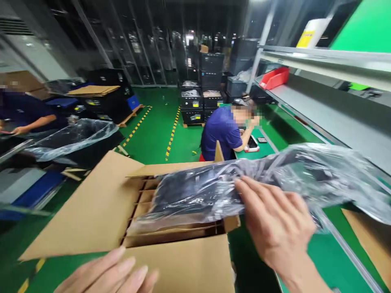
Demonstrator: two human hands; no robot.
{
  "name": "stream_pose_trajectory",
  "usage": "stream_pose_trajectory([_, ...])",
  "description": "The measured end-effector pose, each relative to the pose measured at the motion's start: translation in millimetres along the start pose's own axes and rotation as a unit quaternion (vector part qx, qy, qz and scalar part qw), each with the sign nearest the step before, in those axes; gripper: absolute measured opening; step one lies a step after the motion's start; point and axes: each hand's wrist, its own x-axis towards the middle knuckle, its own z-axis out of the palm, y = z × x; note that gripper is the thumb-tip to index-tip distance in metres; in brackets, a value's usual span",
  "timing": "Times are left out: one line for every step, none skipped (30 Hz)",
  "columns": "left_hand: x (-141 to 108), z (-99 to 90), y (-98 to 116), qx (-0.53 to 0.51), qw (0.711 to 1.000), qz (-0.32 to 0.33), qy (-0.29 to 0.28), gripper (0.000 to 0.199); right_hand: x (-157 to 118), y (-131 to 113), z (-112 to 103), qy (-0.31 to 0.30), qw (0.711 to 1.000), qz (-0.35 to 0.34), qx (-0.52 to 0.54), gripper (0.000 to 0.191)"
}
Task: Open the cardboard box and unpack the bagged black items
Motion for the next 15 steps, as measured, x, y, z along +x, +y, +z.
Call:
stream_pose_trajectory([-9,19.2,-1,-0.02,1.0,0.011,0.021,0.037,-27,29,-11,0.006,0.998,0.05,-0.025,0.053])
stream_pose_trajectory([-15,42.0,-3,-0.04,0.999,0.004,-0.007,0.039,-59,59,-22,0.011,0.993,0.106,-0.052,0.058])
stream_pose_trajectory([-20,67.2,-7,-0.06,0.997,-0.012,-0.048,0.039,-95,89,-32,0.016,0.986,0.146,-0.074,0.061])
stream_pose_trajectory([-25,93.2,-12,-0.073,0.99,-0.044,-0.116,0.038,-135,116,-40,0.006,0.982,0.174,-0.078,0.06])
stream_pose_trajectory([-29,118.7,-18,-0.087,0.976,-0.072,-0.186,0.041,-178,142,-47,-0.017,0.977,0.202,-0.061,0.054])
stream_pose_trajectory([-35,142.0,-25,-0.073,0.963,-0.078,-0.246,0.049,-222,164,-51,-0.043,0.973,0.226,-0.033,0.049])
stream_pose_trajectory([-40,162.0,-33,-0.037,0.948,-0.089,-0.304,0.057,-265,183,-51,-0.071,0.97,0.234,-0.013,0.045])
stream_pose_trajectory([-46,177.6,-42,-0.013,0.93,-0.095,-0.354,0.062,-306,199,-48,-0.129,0.967,0.219,0.001,0.046])
stream_pose_trajectory([-50,188.3,-49,0.001,0.917,-0.093,-0.388,0.067,-343,211,-40,-0.167,0.966,0.198,0.011,0.047])
stream_pose_trajectory([-52,194.1,-55,0.015,0.911,-0.087,-0.404,0.07,-374,219,-29,-0.187,0.963,0.192,0.021,0.048])
stream_pose_trajectory([-52,195.4,-59,0.028,0.907,-0.082,-0.413,0.069,-400,224,-15,-0.201,0.961,0.185,0.034,0.049])
stream_pose_trajectory([-50,193.1,-59,0.041,0.906,-0.069,-0.416,0.066,-419,226,0,-0.208,0.961,0.175,0.049,0.052])
stream_pose_trajectory([-47,188.6,-57,0.055,0.906,-0.054,-0.417,0.062,-432,226,15,-0.209,0.961,0.166,0.065,0.054])
stream_pose_trajectory([-43,183.0,-52,0.069,0.906,-0.04,-0.416,0.057,-441,225,28,-0.205,0.963,0.154,0.081,0.056])
stream_pose_trajectory([-39,177.8,-45,0.082,0.905,-0.024,-0.416,0.053,-446,222,38,-0.198,0.965,0.139,0.099,0.057])
